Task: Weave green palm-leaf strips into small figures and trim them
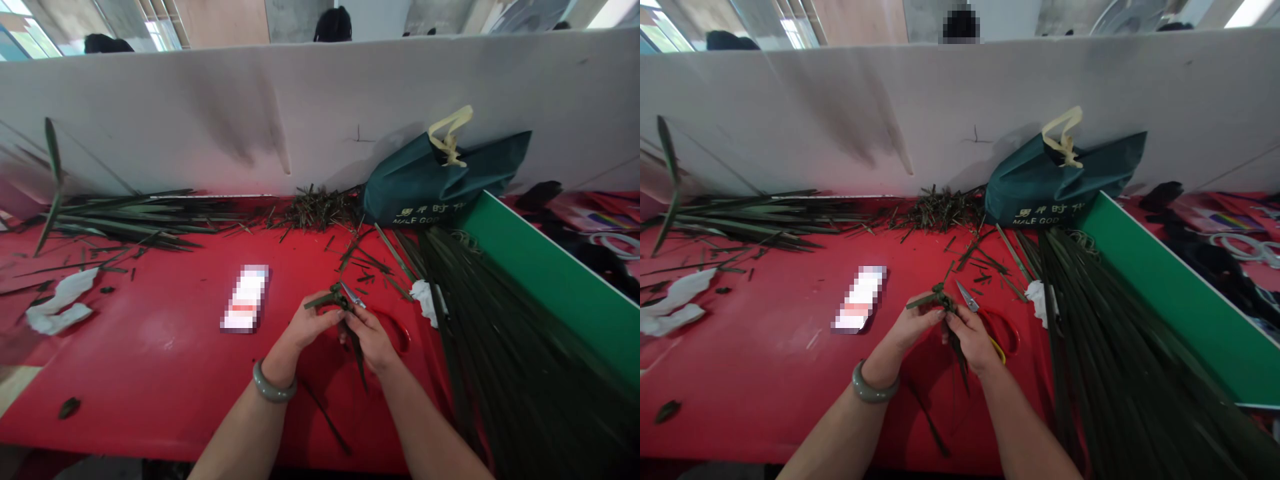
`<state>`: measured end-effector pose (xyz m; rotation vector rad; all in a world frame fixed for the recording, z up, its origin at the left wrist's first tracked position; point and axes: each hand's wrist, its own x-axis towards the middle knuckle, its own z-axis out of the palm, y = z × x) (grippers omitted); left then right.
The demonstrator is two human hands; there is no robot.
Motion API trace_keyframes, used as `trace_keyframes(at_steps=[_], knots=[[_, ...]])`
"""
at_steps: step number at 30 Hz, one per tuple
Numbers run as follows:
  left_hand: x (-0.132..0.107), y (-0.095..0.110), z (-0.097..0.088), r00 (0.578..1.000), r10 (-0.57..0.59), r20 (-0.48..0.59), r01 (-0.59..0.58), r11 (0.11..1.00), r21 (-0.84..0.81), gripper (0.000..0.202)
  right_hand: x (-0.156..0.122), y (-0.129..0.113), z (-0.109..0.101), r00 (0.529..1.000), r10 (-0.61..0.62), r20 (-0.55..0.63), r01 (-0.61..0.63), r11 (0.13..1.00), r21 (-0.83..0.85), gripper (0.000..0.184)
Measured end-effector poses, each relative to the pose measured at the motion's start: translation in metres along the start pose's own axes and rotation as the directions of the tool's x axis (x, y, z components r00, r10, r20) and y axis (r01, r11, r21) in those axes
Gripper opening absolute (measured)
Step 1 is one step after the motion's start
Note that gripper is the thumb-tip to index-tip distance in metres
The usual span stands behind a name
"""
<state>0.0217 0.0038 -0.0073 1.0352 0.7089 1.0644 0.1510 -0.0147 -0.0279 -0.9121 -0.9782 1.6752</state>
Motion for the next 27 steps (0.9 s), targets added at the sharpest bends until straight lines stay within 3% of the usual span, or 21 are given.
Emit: trace_keyframes(at_steps=[8,15,18,23,27], knots=[[0.0063,-0.0036,-0.0035,0.998,0.047,-0.029,-0.042,0.986,0.160,0.019,0.0042,0.0020,-0.0040,0.996,-0.060,-0.068,0.049,0.985,-0.163,0.023],[0.0031,0.0000,0.0016,0.996,0.000,0.085,0.000,1.000,-0.002,0.023,0.0016,-0.0003,-0.0003,0.999,0.025,-0.045,-0.023,0.999,0.034,0.023],[0.0035,-0.0003,0.0000,0.999,-0.006,0.043,0.005,1.000,0.024,0.022,0.0020,-0.0014,0.0004,0.999,0.021,-0.050,-0.019,0.999,0.046,0.022],[0.0067,-0.0050,-0.0069,0.971,0.076,-0.224,-0.022,0.972,0.234,0.015,0.0047,-0.0030,-0.0009,0.966,-0.192,-0.174,0.152,0.964,-0.219,0.030],[0.0070,-0.0067,-0.0069,0.971,0.107,-0.215,-0.034,0.948,0.318,0.018,0.0045,-0.0017,-0.0034,0.926,-0.315,-0.207,0.198,0.874,-0.443,0.028]])
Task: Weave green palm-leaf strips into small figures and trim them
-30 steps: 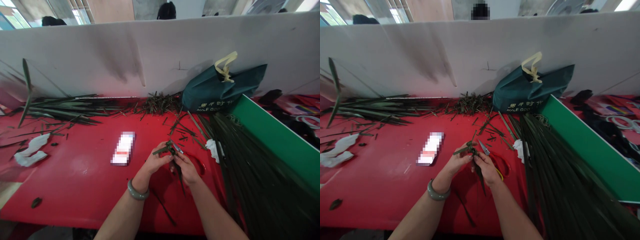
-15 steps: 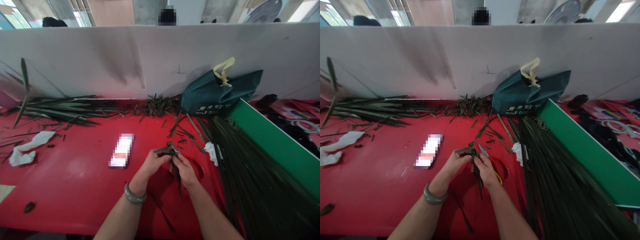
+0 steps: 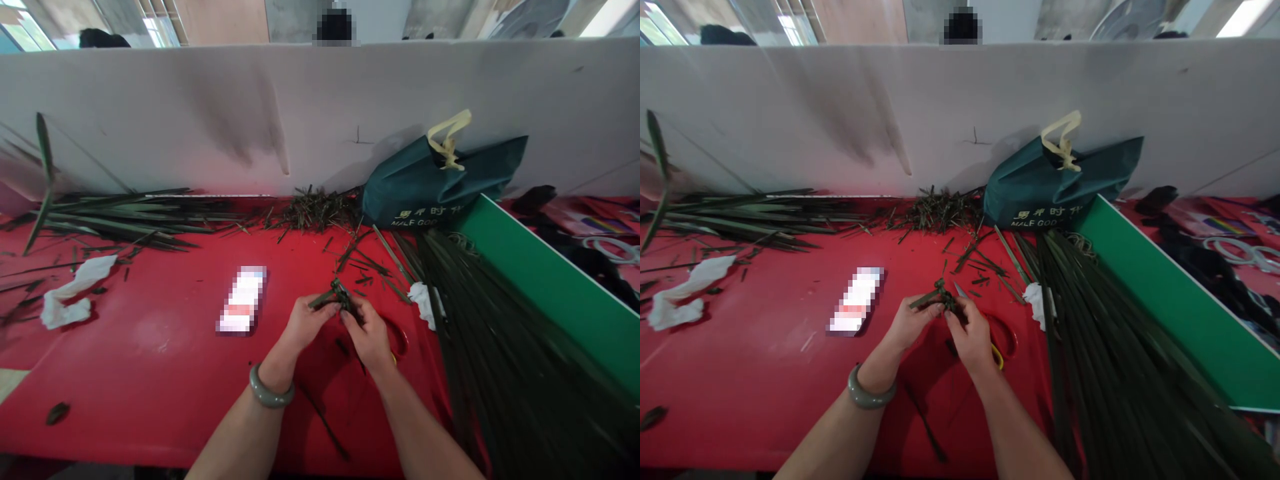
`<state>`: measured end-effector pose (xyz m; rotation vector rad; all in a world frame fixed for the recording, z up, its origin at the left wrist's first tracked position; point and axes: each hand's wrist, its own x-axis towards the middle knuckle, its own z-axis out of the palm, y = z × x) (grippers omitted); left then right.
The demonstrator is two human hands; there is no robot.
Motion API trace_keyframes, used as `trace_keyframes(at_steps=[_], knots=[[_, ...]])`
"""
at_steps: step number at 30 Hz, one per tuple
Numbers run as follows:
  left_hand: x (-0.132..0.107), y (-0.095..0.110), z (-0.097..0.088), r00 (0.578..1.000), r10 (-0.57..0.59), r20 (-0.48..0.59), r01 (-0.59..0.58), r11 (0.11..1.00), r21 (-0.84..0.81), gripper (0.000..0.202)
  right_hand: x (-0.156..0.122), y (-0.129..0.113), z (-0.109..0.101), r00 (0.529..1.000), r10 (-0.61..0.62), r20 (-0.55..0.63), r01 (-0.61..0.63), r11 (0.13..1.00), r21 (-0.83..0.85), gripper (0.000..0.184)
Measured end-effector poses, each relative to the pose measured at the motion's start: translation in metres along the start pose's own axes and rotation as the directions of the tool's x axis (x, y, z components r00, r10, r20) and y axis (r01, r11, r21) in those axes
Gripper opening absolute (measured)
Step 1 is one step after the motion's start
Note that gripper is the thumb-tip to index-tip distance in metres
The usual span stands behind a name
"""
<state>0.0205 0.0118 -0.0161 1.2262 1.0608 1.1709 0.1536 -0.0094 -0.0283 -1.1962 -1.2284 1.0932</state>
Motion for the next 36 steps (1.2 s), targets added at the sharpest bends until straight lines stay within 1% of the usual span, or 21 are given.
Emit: trace_keyframes(at_steps=[2,4,6,8,12,14,16,18,20,22,24,25,26,28,30,31,33,36], knots=[[-0.001,0.001,0.001,0.999,0.009,0.035,-0.009,1.000,-0.012,0.017,-0.001,0.001,-0.001,1.000,-0.014,0.005,0.014,0.997,-0.073,0.020],[-0.001,0.001,0.002,0.997,0.007,0.082,-0.002,0.998,-0.063,0.017,-0.001,0.000,-0.002,1.000,-0.012,0.017,0.014,0.994,-0.111,0.016],[-0.001,0.001,0.003,0.992,-0.002,0.125,0.018,0.992,-0.128,0.017,-0.001,-0.003,-0.002,1.000,-0.007,0.023,0.009,0.994,-0.106,0.016],[-0.001,0.001,0.003,0.991,-0.014,0.135,0.037,0.985,-0.171,0.017,0.000,-0.004,-0.002,1.000,0.003,0.029,-0.001,0.997,-0.073,0.017],[-0.001,0.000,0.003,0.993,-0.021,0.118,0.047,0.973,-0.225,0.017,0.002,-0.003,-0.002,0.997,0.060,0.053,-0.063,0.996,0.061,0.020],[-0.001,0.000,0.004,0.991,-0.027,0.132,0.062,0.962,-0.265,0.024,0.002,-0.001,-0.001,0.993,0.108,0.056,-0.116,0.978,0.174,0.021],[-0.001,-0.001,0.005,0.992,-0.046,0.120,0.080,0.949,-0.303,0.032,0.003,0.000,0.001,0.986,0.158,0.057,-0.168,0.941,0.293,0.022],[0.000,-0.002,0.007,0.993,-0.077,0.084,0.102,0.932,-0.347,0.035,0.004,0.000,0.002,0.975,0.214,0.056,-0.219,0.894,0.392,0.022],[0.000,-0.003,0.010,0.992,-0.115,0.051,0.125,0.905,-0.406,0.033,0.005,0.000,0.004,0.961,0.270,0.058,-0.265,0.843,0.467,0.023],[-0.002,-0.004,0.015,0.987,-0.144,0.071,0.161,0.874,-0.458,0.029,0.005,0.000,0.005,0.948,0.313,0.055,-0.295,0.804,0.516,0.024],[-0.004,-0.005,0.021,0.983,-0.158,0.091,0.182,0.862,-0.472,0.024,0.005,0.002,0.007,0.941,0.335,0.057,-0.312,0.786,0.533,0.025],[-0.005,-0.005,0.024,0.983,-0.164,0.077,0.181,0.864,-0.469,0.022,0.005,0.003,0.008,0.939,0.338,0.061,-0.317,0.786,0.531,0.025],[-0.006,-0.006,0.026,0.984,-0.172,0.039,0.171,0.871,-0.461,0.020,0.004,0.004,0.009,0.941,0.333,0.066,-0.317,0.792,0.522,0.025],[-0.007,-0.008,0.029,0.983,-0.167,-0.079,0.117,0.893,-0.436,0.017,0.003,0.008,0.012,0.954,0.292,0.063,-0.285,0.828,0.483,0.024],[-0.007,-0.010,0.031,0.976,-0.124,-0.177,0.044,0.917,-0.398,0.015,0.002,0.011,0.014,0.972,0.230,0.039,-0.225,0.883,0.413,0.024],[-0.007,-0.010,0.032,0.974,-0.093,-0.208,0.009,0.927,-0.374,0.015,0.002,0.012,0.014,0.979,0.201,0.031,-0.198,0.908,0.370,0.024],[-0.006,-0.012,0.032,0.970,-0.040,-0.241,-0.041,0.946,-0.321,0.014,0.003,0.012,0.014,0.987,0.157,0.037,-0.161,0.946,0.283,0.025],[-0.006,-0.014,0.029,0.967,0.009,-0.253,-0.071,0.969,-0.235,0.013,0.004,0.011,0.011,0.993,0.100,0.065,-0.109,0.985,0.138,0.027]])
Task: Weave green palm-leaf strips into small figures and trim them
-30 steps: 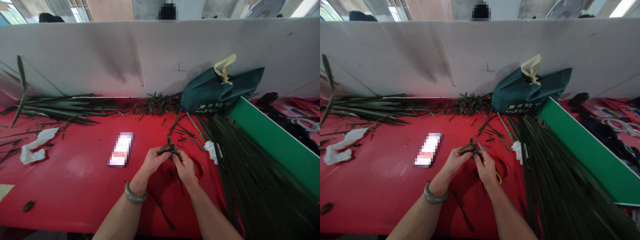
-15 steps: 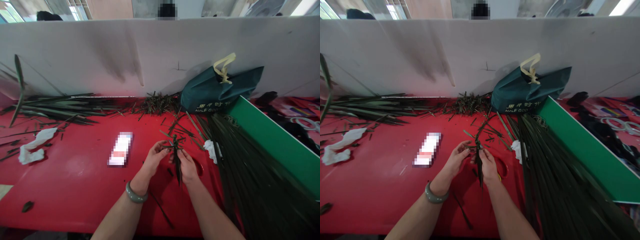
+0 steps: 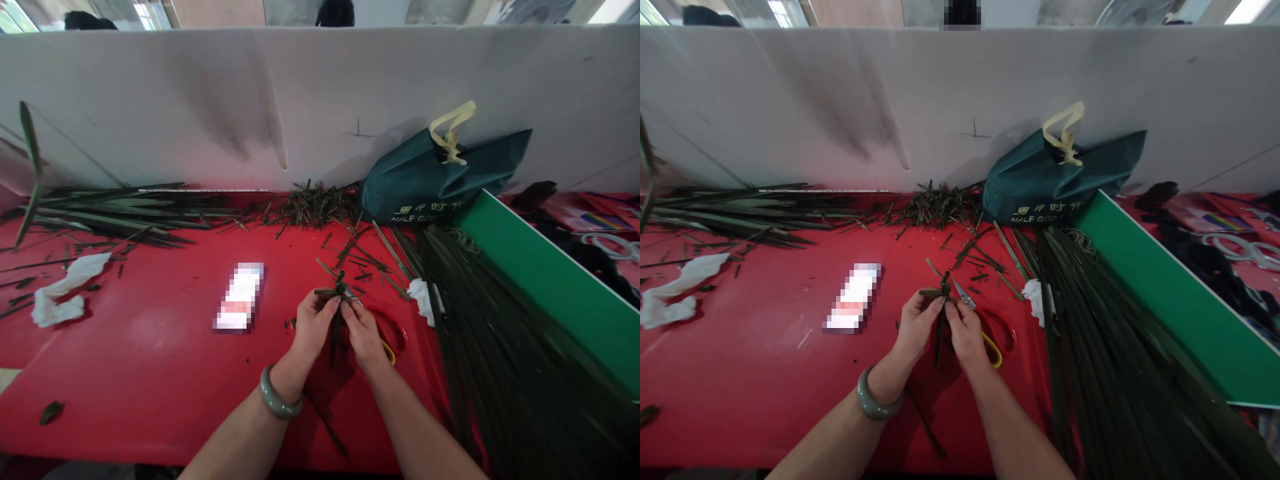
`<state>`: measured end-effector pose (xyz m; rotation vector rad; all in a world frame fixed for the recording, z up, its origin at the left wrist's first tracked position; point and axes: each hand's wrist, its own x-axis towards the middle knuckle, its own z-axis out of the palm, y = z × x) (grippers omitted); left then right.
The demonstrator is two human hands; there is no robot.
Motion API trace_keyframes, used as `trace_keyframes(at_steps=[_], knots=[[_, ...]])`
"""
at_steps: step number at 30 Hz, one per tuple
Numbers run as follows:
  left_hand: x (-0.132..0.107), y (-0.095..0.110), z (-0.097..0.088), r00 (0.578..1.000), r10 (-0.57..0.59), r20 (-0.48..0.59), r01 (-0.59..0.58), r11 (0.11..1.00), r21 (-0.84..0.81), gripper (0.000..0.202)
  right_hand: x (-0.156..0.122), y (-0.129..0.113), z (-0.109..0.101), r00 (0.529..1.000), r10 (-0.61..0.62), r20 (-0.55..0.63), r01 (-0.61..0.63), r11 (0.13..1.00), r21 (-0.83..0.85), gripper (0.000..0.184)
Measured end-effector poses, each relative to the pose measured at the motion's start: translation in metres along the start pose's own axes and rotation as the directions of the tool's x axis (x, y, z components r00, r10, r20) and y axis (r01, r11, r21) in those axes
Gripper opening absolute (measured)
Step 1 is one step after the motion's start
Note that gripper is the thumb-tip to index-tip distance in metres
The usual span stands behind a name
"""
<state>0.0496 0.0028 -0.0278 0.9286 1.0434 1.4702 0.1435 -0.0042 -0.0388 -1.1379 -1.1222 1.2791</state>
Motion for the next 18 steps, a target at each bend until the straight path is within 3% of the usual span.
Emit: trace_keyframes(at_steps=[4,8,11,18], knots=[[0.003,0.000,-0.006,0.999,0.011,0.030,-0.014,0.995,0.102,0.013,-0.001,-0.004,-0.006,0.997,-0.077,0.006,0.076,0.962,-0.261,0.025],[0.006,0.002,-0.009,0.997,-0.008,0.076,-0.007,0.983,0.184,0.013,-0.002,-0.006,-0.011,0.971,-0.201,-0.127,0.152,0.934,-0.322,0.026],[0.006,0.005,-0.008,0.993,-0.015,0.118,-0.012,0.975,0.224,0.012,0.000,-0.005,-0.015,0.963,-0.212,-0.165,0.155,0.940,-0.303,0.016],[0.003,0.008,-0.005,0.981,-0.021,0.194,-0.026,0.971,0.236,0.016,0.002,0.001,-0.016,0.991,-0.065,-0.119,0.061,0.998,-0.035,0.016]])
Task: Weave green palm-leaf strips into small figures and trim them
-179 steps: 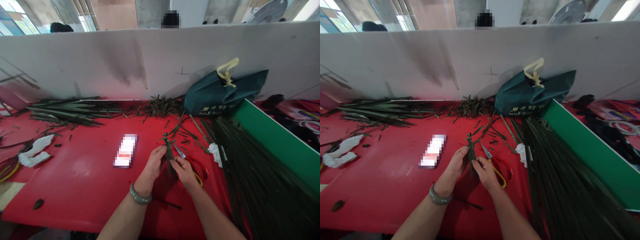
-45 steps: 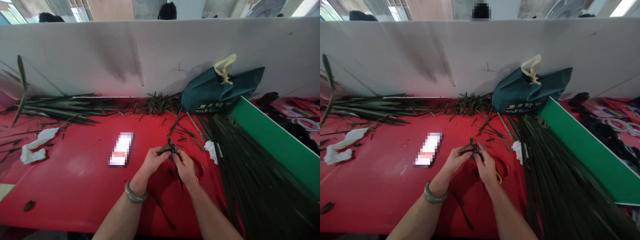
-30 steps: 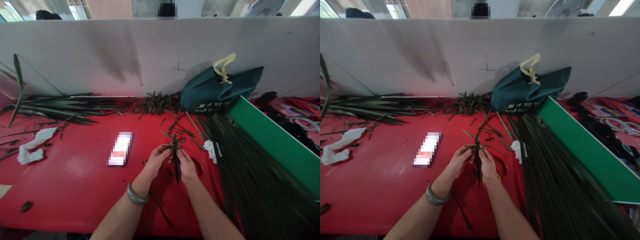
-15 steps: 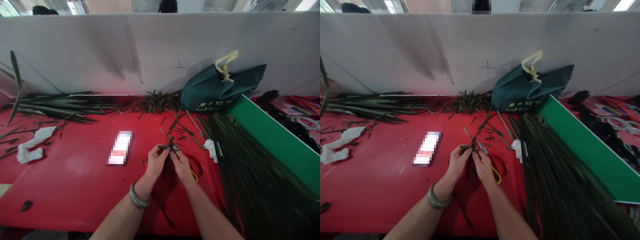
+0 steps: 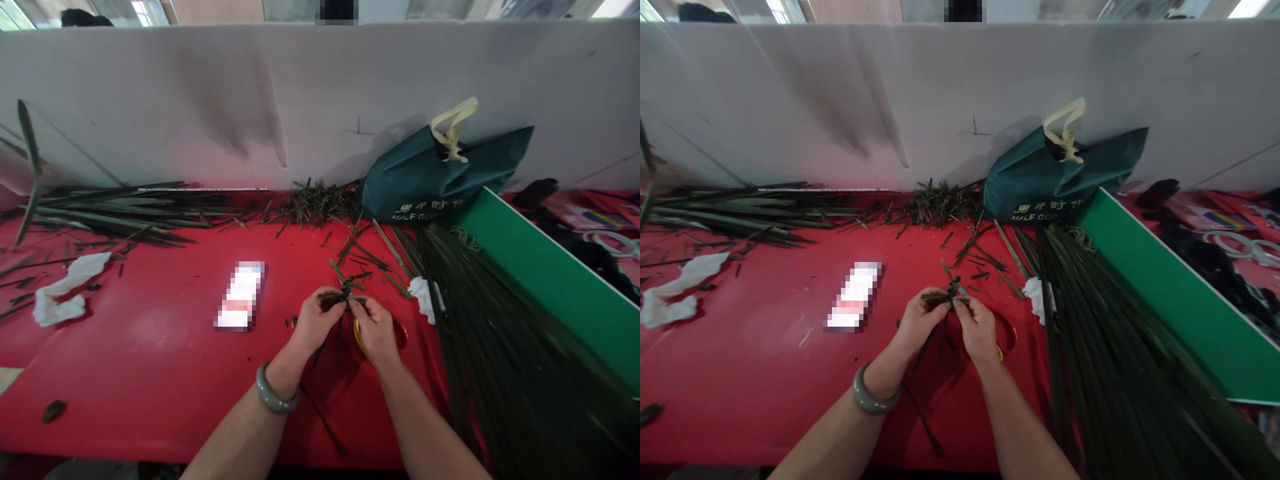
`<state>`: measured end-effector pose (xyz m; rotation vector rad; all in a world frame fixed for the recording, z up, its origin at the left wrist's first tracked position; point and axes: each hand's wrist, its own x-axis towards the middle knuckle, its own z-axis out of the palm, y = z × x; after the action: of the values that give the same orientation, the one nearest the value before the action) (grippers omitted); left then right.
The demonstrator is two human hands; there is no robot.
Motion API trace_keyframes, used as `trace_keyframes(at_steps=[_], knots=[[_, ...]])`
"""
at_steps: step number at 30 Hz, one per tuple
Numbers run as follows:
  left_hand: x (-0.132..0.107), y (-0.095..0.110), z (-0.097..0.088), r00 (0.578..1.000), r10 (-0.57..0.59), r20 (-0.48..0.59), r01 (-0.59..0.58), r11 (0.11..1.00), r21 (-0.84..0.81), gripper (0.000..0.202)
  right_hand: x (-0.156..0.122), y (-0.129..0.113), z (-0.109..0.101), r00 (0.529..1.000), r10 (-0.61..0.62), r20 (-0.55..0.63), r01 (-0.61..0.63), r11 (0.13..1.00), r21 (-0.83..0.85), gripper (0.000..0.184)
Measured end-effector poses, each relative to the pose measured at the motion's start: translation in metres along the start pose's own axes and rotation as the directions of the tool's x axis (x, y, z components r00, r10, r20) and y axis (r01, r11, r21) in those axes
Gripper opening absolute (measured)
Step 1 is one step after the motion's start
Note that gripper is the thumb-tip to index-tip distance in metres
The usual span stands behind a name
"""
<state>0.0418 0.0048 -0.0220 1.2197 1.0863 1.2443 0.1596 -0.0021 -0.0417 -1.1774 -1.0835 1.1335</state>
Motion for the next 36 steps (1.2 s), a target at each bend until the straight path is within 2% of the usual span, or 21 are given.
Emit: trace_keyframes(at_steps=[5,11,17,23,26,32,36], knots=[[0.0010,-0.0032,-0.0010,0.998,-0.026,-0.055,0.029,0.998,0.062,0.009,0.0001,0.0009,0.0013,1.000,-0.003,-0.014,0.003,0.999,-0.037,0.016],[0.0018,-0.0029,-0.0017,1.000,-0.018,-0.026,0.020,0.994,0.109,0.014,0.0004,0.0031,0.0019,1.000,0.017,0.007,-0.017,1.000,-0.006,0.016],[0.0044,-0.0019,-0.0010,0.995,-0.046,-0.090,0.058,0.990,0.132,0.012,-0.0009,-0.0010,0.0039,0.999,-0.034,-0.032,0.030,0.992,-0.126,0.015],[0.0057,-0.0020,-0.0014,0.987,-0.088,-0.133,0.104,0.987,0.120,0.010,-0.0037,-0.0033,0.0075,0.995,-0.088,-0.049,0.078,0.981,-0.179,0.014],[0.0063,-0.0028,-0.0020,0.986,-0.107,-0.129,0.118,0.990,0.081,0.009,-0.0042,-0.0018,0.0088,0.992,-0.102,-0.068,0.089,0.981,-0.171,0.014],[0.0071,-0.0052,-0.0053,0.992,-0.127,-0.022,0.127,0.991,-0.031,0.016,-0.0009,0.0002,0.0068,0.993,-0.027,-0.117,0.017,0.996,-0.086,0.016],[0.0072,-0.0049,-0.0071,0.991,-0.110,-0.079,0.113,0.993,0.038,0.013,0.0008,0.0009,0.0056,0.993,-0.017,-0.119,0.011,0.999,-0.049,0.016]])
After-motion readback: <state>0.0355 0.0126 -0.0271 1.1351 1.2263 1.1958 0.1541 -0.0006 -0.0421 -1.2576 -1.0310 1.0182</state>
